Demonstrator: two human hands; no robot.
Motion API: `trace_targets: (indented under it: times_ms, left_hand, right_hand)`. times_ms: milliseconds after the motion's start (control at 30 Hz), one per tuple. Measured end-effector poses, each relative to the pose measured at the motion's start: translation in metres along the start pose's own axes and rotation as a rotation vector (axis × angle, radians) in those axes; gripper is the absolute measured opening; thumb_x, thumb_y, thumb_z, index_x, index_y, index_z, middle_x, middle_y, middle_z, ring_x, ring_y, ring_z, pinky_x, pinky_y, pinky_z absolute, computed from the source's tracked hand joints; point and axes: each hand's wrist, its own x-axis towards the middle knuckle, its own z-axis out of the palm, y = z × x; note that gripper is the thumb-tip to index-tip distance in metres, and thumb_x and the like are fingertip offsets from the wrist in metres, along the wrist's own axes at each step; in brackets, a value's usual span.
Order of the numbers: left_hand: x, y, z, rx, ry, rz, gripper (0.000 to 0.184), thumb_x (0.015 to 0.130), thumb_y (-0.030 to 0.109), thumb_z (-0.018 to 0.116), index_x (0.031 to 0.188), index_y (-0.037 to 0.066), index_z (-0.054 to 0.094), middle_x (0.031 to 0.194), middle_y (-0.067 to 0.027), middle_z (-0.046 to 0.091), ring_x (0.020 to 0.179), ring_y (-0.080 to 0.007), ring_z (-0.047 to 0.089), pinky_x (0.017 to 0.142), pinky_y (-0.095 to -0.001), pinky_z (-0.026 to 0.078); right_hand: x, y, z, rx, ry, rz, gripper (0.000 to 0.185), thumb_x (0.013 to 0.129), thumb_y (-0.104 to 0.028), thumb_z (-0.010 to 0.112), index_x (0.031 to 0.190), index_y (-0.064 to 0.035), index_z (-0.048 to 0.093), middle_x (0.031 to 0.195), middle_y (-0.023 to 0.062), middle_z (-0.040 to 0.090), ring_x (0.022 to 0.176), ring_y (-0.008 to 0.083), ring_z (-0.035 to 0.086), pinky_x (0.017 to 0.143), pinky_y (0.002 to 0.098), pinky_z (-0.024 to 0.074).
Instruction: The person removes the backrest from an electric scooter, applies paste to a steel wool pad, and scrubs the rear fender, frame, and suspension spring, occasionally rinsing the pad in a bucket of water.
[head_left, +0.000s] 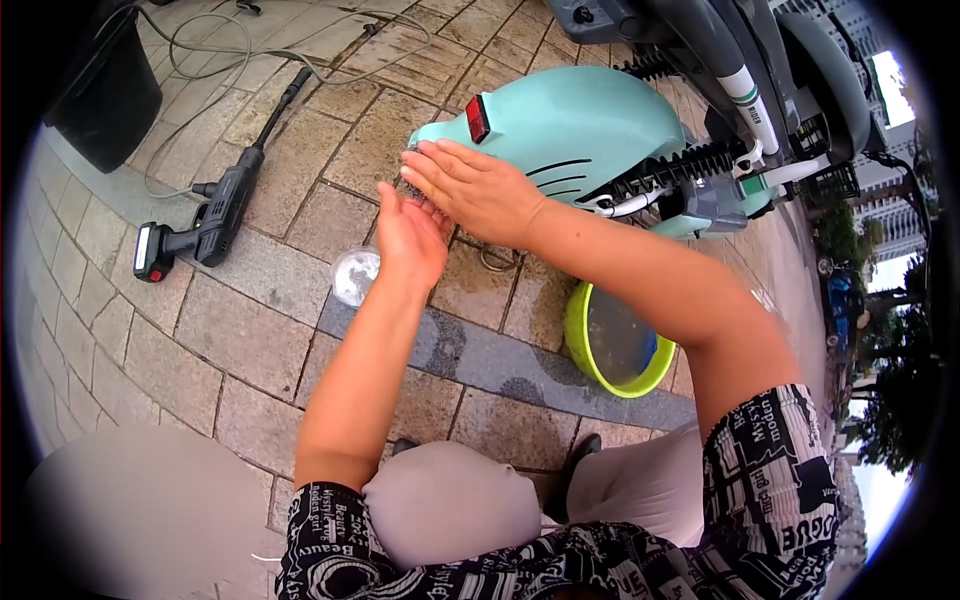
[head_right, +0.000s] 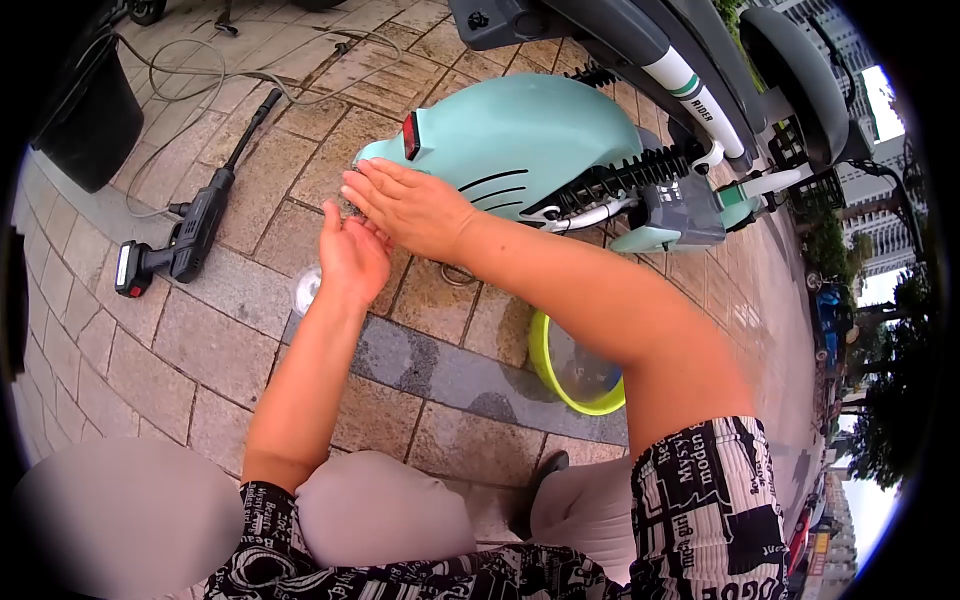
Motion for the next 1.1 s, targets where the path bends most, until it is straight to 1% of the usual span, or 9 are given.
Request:
trace_targets:
  times_ms: [233, 333, 400, 500, 733, 867, 1000, 1067, 1100]
  left_hand:
    - [-0.004, 0.003, -0.006, 0.084, -0.109, -0.045, 0.071, 0.101, 0.068, 0.023, 0.141, 0.013, 0.042, 0.138, -0.0047, 0.052, 0.129, -0.0198, 0.045, 0.109, -0.0373, 0.029]
    - [-0.003, 0.001, -0.003, 0.065, -0.086, -0.023, 0.08, 0.099, 0.071, 0.019, 0.139, 0.007, 0.046, 0.126, -0.0063, 0.054, 0.111, -0.0186, 0.049, 0.099, -0.0319, 0.032]
    - [-0.007, 0.002, 0.006, -0.058, -0.019, -0.012, 0.076, 0.1, 0.07, 0.019, 0.142, 0.012, 0.045, 0.137, -0.0048, 0.054, 0.125, -0.019, 0.045, 0.107, -0.0365, 0.03]
    - [-0.009, 0.001, 0.001, -0.084, -0.012, -0.082, 0.076, 0.1, 0.069, 0.019, 0.141, 0.011, 0.046, 0.143, -0.0044, 0.049, 0.127, -0.019, 0.044, 0.105, -0.0358, 0.031]
    - [-0.01, -0.001, 0.0, 0.011, 0.005, -0.058, 0.076, 0.099, 0.071, 0.022, 0.135, 0.011, 0.05, 0.135, -0.0035, 0.055, 0.122, -0.0188, 0.049, 0.104, -0.0356, 0.031]
    - [-0.012, 0.001, -0.003, -0.002, -0.046, -0.038, 0.074, 0.098, 0.072, 0.021, 0.122, 0.011, 0.057, 0.119, -0.0013, 0.061, 0.111, -0.0172, 0.051, 0.102, -0.0349, 0.03]
    - [-0.016, 0.001, -0.001, 0.019, -0.012, -0.039, 0.075, 0.099, 0.072, 0.021, 0.124, 0.011, 0.057, 0.113, -0.0001, 0.061, 0.108, -0.0173, 0.051, 0.1, -0.0336, 0.03]
    - [-0.01, 0.0, -0.005, -0.043, -0.034, -0.046, 0.076, 0.099, 0.071, 0.021, 0.125, 0.01, 0.057, 0.115, -0.0007, 0.06, 0.11, -0.0175, 0.051, 0.099, -0.0332, 0.029]
    - [-0.008, -0.001, -0.007, -0.104, -0.048, -0.05, 0.077, 0.099, 0.071, 0.02, 0.126, 0.01, 0.057, 0.116, -0.0014, 0.06, 0.112, -0.0176, 0.05, 0.099, -0.0329, 0.029]
  right_hand:
    - [-0.055, 0.026, -0.019, -0.13, -0.093, -0.264, 0.06, 0.091, -0.02, 0.048, 0.148, -0.0022, 0.041, 0.157, 0.0081, 0.037, 0.147, 0.0206, 0.033, 0.123, 0.0376, 0.0208]
    - [-0.026, 0.015, -0.008, -0.109, -0.049, -0.249, 0.06, 0.09, -0.02, 0.049, 0.147, -0.0001, 0.043, 0.156, 0.0103, 0.039, 0.146, 0.0228, 0.035, 0.123, 0.0385, 0.0218]
    - [0.007, 0.0, -0.011, 0.005, -0.051, -0.023, 0.061, 0.088, -0.021, 0.052, 0.145, 0.001, 0.044, 0.154, 0.0135, 0.041, 0.143, 0.0262, 0.039, 0.122, 0.0398, 0.0228]
    - [0.015, -0.013, -0.022, 0.047, -0.104, 0.193, 0.063, 0.086, -0.024, 0.058, 0.142, 0.0025, 0.048, 0.151, 0.0163, 0.045, 0.14, 0.029, 0.042, 0.121, 0.0415, 0.0255]
    - [0.009, -0.017, -0.031, -0.046, 0.003, 0.182, 0.057, 0.086, -0.032, 0.062, 0.13, 0.0036, 0.058, 0.141, 0.0167, 0.055, 0.133, 0.0292, 0.051, 0.115, 0.0426, 0.0341]
    - [0.107, 0.022, -0.047, 0.545, -0.802, 0.675, 0.048, 0.094, -0.041, 0.055, 0.11, 0.0013, 0.07, 0.124, 0.0161, 0.067, 0.12, 0.0288, 0.061, 0.1, 0.0396, 0.0436]
    - [0.1, 0.02, -0.031, 0.521, -0.856, 0.719, 0.049, 0.09, -0.04, 0.061, 0.119, 0.0001, 0.065, 0.129, 0.0138, 0.064, 0.115, 0.0273, 0.063, 0.106, 0.0401, 0.0427]
    - [0.044, -0.007, -0.027, 0.18, -0.217, 0.4, 0.052, 0.085, -0.031, 0.065, 0.129, -0.0018, 0.061, 0.138, 0.0126, 0.059, 0.126, 0.0243, 0.056, 0.111, 0.039, 0.0392]
    - [0.016, -0.012, -0.022, 0.151, -0.073, 0.32, 0.057, 0.082, -0.027, 0.066, 0.133, -0.0026, 0.057, 0.143, 0.0111, 0.054, 0.132, 0.0233, 0.051, 0.113, 0.0386, 0.0368]
